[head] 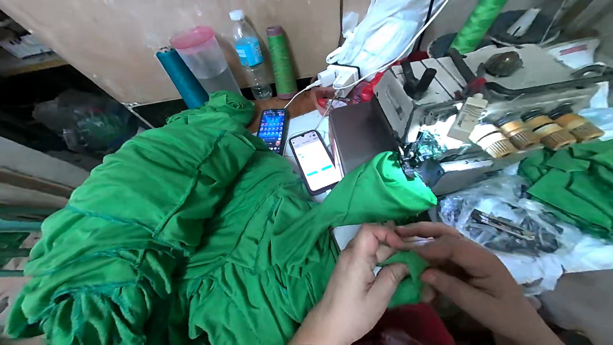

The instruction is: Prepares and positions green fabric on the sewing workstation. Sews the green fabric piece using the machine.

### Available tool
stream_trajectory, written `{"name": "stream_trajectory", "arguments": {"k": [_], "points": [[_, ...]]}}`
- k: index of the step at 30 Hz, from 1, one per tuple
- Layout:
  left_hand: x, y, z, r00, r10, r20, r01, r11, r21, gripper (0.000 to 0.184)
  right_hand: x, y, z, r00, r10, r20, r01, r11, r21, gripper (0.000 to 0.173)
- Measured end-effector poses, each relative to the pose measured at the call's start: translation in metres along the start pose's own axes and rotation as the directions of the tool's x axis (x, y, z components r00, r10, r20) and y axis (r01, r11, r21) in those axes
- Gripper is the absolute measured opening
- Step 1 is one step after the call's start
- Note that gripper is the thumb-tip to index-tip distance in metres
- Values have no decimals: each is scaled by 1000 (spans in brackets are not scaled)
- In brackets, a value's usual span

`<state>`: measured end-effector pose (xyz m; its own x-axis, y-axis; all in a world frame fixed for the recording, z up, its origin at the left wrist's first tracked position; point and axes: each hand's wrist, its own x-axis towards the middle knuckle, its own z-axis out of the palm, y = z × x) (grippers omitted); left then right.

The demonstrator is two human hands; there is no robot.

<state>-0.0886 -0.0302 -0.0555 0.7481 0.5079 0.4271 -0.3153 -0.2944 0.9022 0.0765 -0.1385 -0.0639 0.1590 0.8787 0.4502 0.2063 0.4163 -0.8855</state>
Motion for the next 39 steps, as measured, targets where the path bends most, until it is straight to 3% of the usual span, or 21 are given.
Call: {"name": "stream_trajectory", "arguments": {"k": [2, 5, 8, 11, 14, 16, 17, 19, 21, 23, 25, 30, 35, 39], "points": [[-1, 2, -4, 999, -1, 34, -5, 985, 170, 12, -2, 2, -1, 1000, -24, -9, 24, 1000, -11, 9], [2, 6, -12, 998, 50, 49, -62, 948, 312, 28, -4, -2, -5, 1000, -28, 9, 28, 1000, 11, 8], [3, 0, -23, 988, 152, 18, -152, 988, 14, 35, -5, -9, -7, 998, 18, 63, -23, 996, 85, 10], [4, 6, -18, 992, 117, 41, -91, 910, -404, 28, -3, -10, -3, 995, -3, 98, -4, 997, 76, 11], [0, 8, -14, 941, -42, 337, 172, 915, -366, 39, 2, -18, 0, 996, 40, 81, -41, 999, 6, 15], [-3, 0, -11, 809, -102, 579, 303, 916, -262, 34, 2, -13, -1, 994, 43, 98, -40, 999, -32, 16], [-5, -4, -9, 763, -114, 637, 327, 917, -228, 29, 1, -5, -1, 993, 29, 114, -23, 998, -58, 15], [-7, -4, -9, 803, -114, 584, 315, 915, -254, 25, -2, 7, -3, 996, 15, 86, -10, 998, -60, 16], [-8, -3, -15, 902, -114, 417, 275, 896, -348, 23, -1, 7, -11, 998, -11, 69, 15, 998, -53, 26], [-8, -1, -22, 943, -151, 296, 275, 856, -439, 23, 2, 5, -18, 994, -65, 86, 74, 991, -108, 34], [-8, 1, -25, 947, -163, 277, 280, 843, -460, 22, 6, 5, -14, 987, -121, 109, 143, 963, -230, 36], [-9, -1, -25, 938, -149, 314, 280, 860, -427, 30, 17, 12, 6, 948, -307, 88, 319, 894, -314, 7], [-8, 0, -32, 979, -204, 5, 196, 930, -311, 17, 20, 6, 7, 928, -368, 59, 371, 899, -234, 5], [-9, -1, -37, 972, -224, -72, 199, 948, -250, 23, 19, 6, 12, 925, -374, 74, 380, 896, -229, 9]]}}
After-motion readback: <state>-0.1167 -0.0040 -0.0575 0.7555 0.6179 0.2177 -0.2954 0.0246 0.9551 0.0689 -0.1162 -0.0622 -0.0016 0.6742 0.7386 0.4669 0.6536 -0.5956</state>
